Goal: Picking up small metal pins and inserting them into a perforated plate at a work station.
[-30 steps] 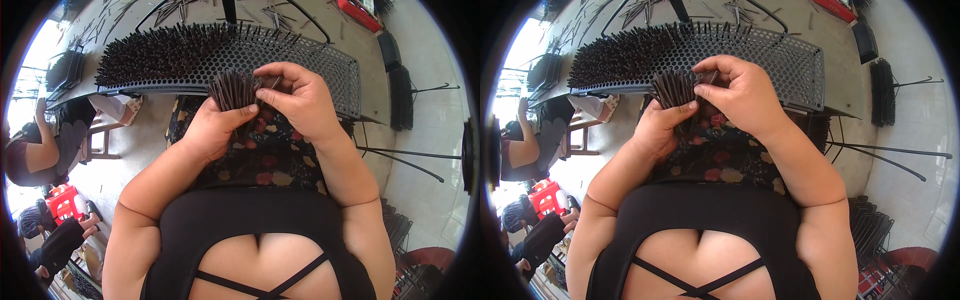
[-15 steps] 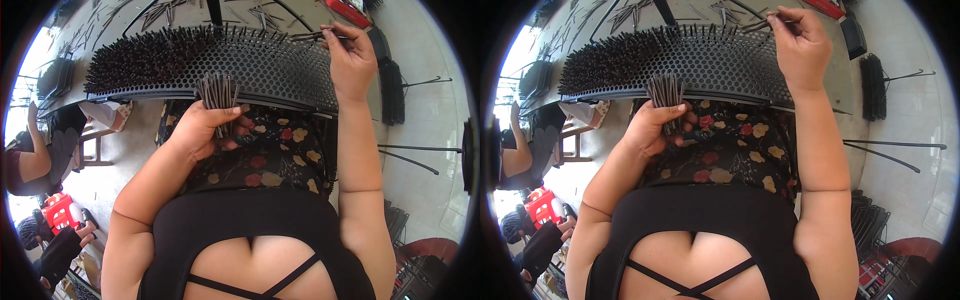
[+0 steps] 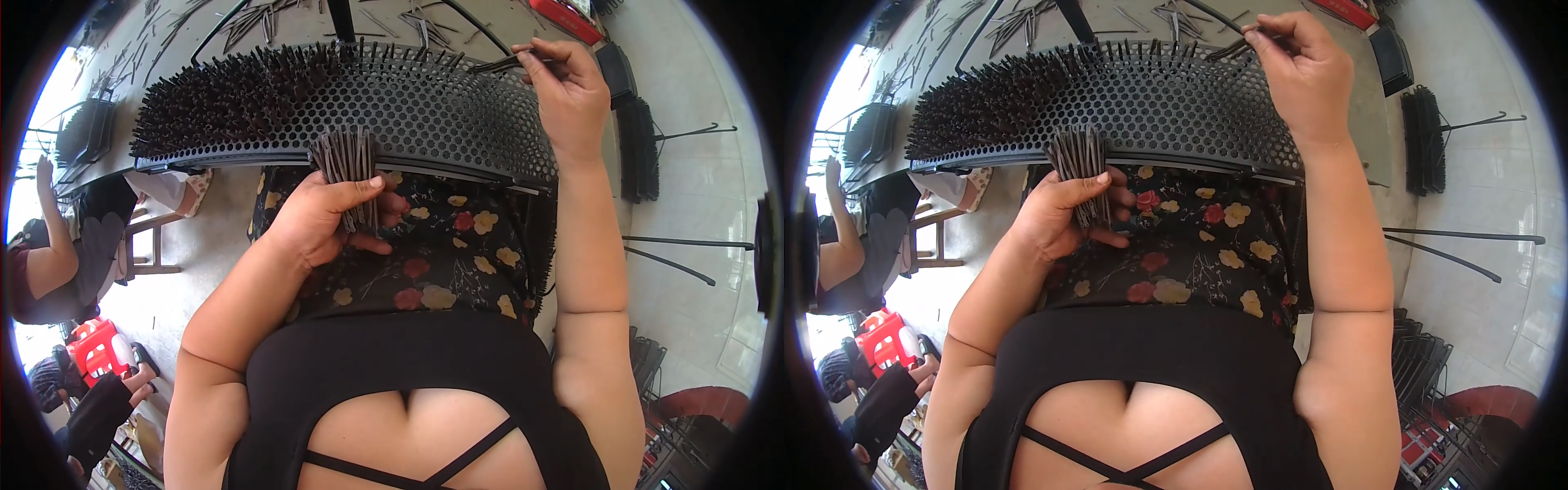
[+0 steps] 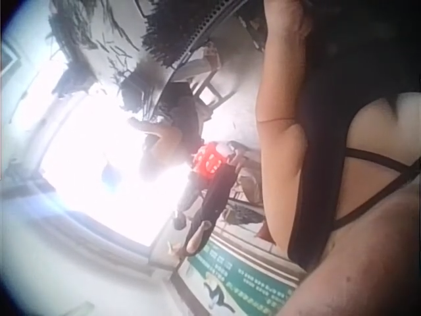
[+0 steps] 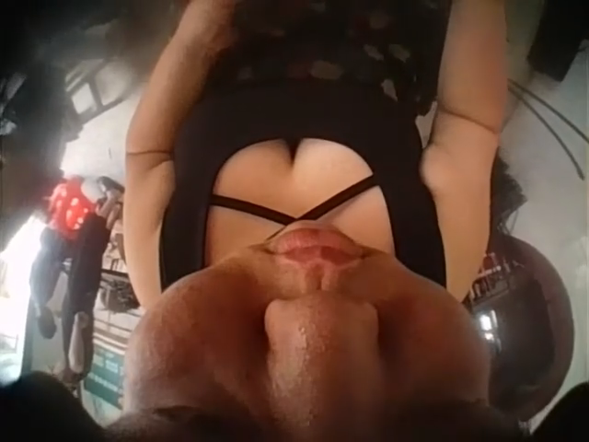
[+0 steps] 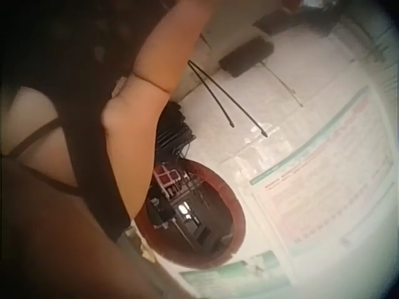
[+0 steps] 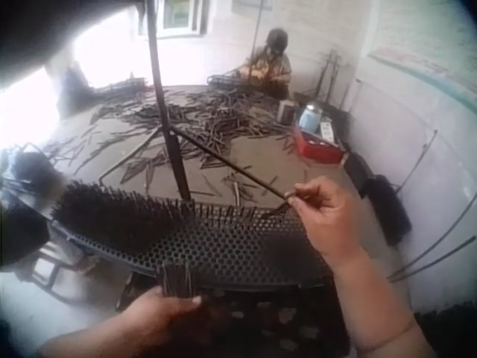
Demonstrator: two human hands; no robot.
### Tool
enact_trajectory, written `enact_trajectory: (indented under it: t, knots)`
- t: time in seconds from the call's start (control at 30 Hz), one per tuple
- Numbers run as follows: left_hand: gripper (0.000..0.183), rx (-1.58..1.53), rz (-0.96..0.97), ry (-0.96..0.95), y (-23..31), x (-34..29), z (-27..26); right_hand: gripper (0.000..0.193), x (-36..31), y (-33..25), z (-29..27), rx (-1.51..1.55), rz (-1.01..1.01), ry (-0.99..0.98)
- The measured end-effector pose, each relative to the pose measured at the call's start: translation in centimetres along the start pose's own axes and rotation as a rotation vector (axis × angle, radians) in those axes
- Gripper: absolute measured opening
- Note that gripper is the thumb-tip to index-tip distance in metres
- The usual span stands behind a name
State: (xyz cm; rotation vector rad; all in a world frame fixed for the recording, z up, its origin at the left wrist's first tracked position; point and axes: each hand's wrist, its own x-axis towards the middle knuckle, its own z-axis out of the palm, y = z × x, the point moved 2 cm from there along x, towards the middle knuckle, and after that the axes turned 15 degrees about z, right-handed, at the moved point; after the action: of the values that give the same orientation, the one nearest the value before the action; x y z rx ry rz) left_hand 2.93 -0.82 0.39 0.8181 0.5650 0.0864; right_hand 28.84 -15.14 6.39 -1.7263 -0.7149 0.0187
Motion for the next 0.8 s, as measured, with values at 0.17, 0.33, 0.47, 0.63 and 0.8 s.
enact_trajectory:
  t: [0.17, 0.33, 0.47, 0.63, 0.8]
  knots:
    - [0.030, 0.031, 0.008, -0.079, 0.3, -0.1, -0.5, 0.013, 0.9, 0.0, 0.3, -0.096, -0.035, -0.095]
    - [0.033, 0.048, 0.006, -0.074, 0.0, 0.0, -0.8, 0.012, 0.7, 0.7, 1.2, -0.231, -0.023, -0.137]
    - [0.031, -0.214, -0.029, -0.112, 0.0, -0.2, -0.2, 0.013, 0.7, 0.2, 2.1, -0.199, -0.009, -0.172]
    - [0.034, -0.263, -0.017, -0.175, -0.3, 0.1, -1.2, 0.015, 0.9, -1.3, 2.8, -0.384, -0.161, -0.175]
    - [0.035, -0.265, -0.020, -0.126, -0.5, 0.0, -1.0, 0.016, 1.7, -0.2, 2.6, -0.457, -0.195, -0.174]
